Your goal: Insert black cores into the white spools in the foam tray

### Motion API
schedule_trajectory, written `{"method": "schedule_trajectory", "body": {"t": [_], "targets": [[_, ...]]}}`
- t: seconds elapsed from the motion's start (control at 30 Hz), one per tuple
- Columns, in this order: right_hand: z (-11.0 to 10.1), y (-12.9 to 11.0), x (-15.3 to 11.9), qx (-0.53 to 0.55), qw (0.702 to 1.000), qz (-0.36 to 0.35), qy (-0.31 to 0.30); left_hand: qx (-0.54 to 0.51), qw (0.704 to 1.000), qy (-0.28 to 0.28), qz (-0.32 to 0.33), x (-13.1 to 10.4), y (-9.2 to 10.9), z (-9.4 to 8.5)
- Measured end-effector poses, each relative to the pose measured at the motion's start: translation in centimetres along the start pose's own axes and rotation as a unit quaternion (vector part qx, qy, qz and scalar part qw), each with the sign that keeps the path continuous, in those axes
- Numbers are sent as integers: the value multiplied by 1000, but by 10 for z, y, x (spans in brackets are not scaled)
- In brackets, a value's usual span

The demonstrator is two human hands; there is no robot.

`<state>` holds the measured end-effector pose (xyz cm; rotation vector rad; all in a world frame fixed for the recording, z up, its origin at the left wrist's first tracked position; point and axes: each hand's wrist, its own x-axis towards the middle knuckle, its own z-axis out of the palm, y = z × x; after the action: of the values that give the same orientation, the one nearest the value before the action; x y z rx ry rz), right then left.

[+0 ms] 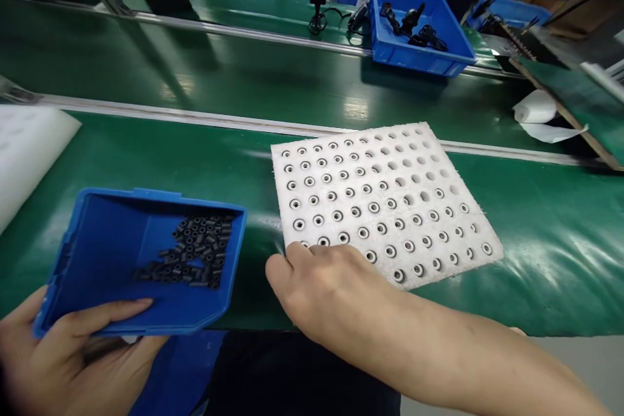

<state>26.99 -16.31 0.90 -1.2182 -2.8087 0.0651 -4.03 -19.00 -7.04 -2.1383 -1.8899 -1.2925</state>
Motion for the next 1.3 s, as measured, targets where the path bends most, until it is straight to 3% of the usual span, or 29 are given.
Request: {"method": "schedule_trajectory", "body": {"t": [0.23,0.47,0.7,0.8,0.93,1.07,1.17,1.23,1.3], "targets": [[3,-2,-5,7,1000,23,17,30,999,-1,20,9,18,2],[-10,3,-16,67,996,45,32,4,998,25,59,8,12,6],[-25,3,-17,90,995,41,28,-10,998,-8,54,10,23,9],[-20,9,-26,143,985,73,65,-19,998,-10,61,11,25,10],[12,17,-54,217,941,188,181,-13,998,-13,59,11,26,11],[51,9,-83,317,834,328,311,-18,997,-20,79,13,30,16],[61,-6,-91,370,760,337,414,-29,993,-44,103,13,40,20],[53,-17,-90,352,754,307,462,-46,991,-65,109,14,48,22],[37,-24,-85,321,782,280,455,-63,989,-71,115,15,57,24]]}}
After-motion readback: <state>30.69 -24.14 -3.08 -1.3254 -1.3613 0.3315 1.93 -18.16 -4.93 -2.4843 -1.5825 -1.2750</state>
